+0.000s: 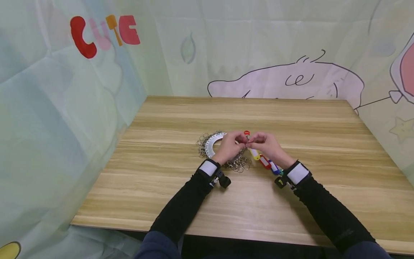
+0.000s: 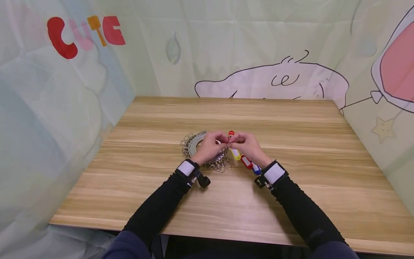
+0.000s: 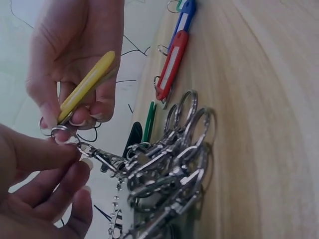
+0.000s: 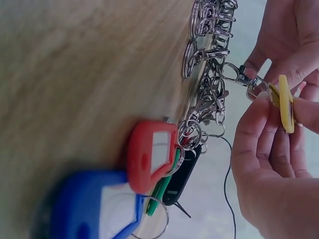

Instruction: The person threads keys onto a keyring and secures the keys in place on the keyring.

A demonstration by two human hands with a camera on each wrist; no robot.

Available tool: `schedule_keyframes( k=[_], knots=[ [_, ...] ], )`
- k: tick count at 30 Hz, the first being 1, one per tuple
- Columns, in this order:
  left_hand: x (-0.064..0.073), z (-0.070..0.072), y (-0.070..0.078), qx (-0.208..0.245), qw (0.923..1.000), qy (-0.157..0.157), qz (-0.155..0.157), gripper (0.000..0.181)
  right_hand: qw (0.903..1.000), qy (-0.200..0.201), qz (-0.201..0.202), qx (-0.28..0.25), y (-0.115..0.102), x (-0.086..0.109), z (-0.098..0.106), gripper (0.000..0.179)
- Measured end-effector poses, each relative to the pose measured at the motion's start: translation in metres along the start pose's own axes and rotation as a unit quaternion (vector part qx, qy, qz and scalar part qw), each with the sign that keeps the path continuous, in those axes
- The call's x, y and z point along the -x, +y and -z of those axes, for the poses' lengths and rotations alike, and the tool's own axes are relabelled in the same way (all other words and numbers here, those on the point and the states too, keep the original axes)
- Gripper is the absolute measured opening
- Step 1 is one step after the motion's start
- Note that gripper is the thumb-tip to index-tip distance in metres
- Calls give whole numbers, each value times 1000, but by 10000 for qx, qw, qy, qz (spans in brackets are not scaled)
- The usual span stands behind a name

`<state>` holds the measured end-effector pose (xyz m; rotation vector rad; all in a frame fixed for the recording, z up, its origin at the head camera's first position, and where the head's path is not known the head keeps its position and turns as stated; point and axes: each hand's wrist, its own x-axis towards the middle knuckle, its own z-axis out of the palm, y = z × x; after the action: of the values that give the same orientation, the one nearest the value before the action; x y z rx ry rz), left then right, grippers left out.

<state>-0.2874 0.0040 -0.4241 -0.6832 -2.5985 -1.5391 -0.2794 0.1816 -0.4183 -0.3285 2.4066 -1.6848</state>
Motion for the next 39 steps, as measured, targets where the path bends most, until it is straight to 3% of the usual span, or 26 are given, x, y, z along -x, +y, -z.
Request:
schedule_keyframes(
  k=[7,15,18,24,27,34,36,39],
  knots=[
    [-1,-2,-2,43,9999,127,-47,8,10000,-16,31,4,1,0,1,20],
    [-1,-1,-2,434,9980,-44,466,11,9998,-104,156,47,1,0,0,18],
    [-1,0,-1,286,9990,-121,307,10,9999,-51,88,22,1,-1,1,18],
    [-2,-1,-3,34,10000,50,-66,7,9997,-19,-77,-238,1,-2,1,22],
    [-2,-2,-3,62,9999,112,47,7,9998,-59,25,-206,1,0,1,24],
    [-1,-1,-2,391,9970,41,662,10,9990,-197,362,-178,0,2,1,20],
    [-2,0,-1,382,9973,-24,633,10,9991,-186,337,-163,0,1,0,20],
    [-3,1,-2,182,9992,-107,341,9,9996,-130,176,-182,-1,-1,1,20]
  ],
)
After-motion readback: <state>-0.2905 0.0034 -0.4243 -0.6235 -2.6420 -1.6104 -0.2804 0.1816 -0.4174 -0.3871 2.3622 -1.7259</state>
